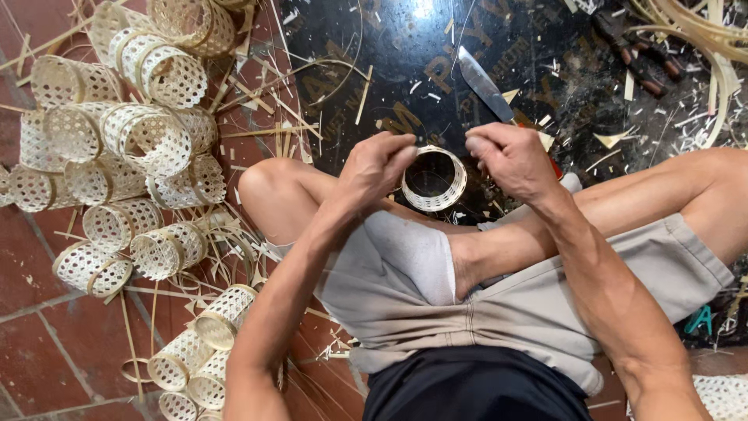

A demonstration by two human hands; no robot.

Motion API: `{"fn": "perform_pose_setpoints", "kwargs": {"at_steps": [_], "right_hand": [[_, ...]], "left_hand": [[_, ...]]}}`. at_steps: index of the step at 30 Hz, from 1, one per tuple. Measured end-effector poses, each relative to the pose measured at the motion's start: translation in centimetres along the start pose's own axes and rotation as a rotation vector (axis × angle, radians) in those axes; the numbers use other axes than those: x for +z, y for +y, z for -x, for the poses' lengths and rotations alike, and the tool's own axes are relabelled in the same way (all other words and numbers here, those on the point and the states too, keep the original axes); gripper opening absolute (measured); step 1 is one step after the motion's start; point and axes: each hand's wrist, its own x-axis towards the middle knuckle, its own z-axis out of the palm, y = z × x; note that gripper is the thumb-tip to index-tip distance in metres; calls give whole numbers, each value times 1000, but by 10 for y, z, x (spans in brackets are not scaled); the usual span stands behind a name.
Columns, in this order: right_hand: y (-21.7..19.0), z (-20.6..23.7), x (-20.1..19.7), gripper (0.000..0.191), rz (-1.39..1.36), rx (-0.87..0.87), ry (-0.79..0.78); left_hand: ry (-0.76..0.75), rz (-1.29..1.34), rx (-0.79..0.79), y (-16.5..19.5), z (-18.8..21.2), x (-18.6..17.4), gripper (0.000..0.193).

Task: The person sits cross-legged and weaves thin bamboo strips around a cylindrical form to create a perforated basket. They use a knife to trim excess material and a plastic tube as a temporary mold, then remove the tube to continue weaving the rim.

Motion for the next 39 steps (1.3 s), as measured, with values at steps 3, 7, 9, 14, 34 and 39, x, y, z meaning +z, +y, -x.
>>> {"fn": "perform_pose_setpoints", "kwargs": {"at_steps": [3, 7, 9, 14, 34, 39], "right_hand": [[-4, 7, 4, 26, 118, -107, 36], [-11, 12, 17, 27, 464, -493, 58], [-12, 14, 21, 21, 583, -554, 87], [-9, 14, 23, 12, 692, -552, 85], [-18, 4, 21, 21, 673, -747, 34], [-12, 7, 25, 23, 687, -778, 0]], "left_hand": [[77, 12, 4, 5, 17, 5, 32], [4, -303, 140, 6, 19, 19, 32], [57, -341, 228, 4, 17, 26, 28], [45, -432, 305, 1, 13, 33, 11], [-10, -449, 405, -1, 17, 35, 18], [-20, -506, 465, -4, 19, 39, 16]]}}
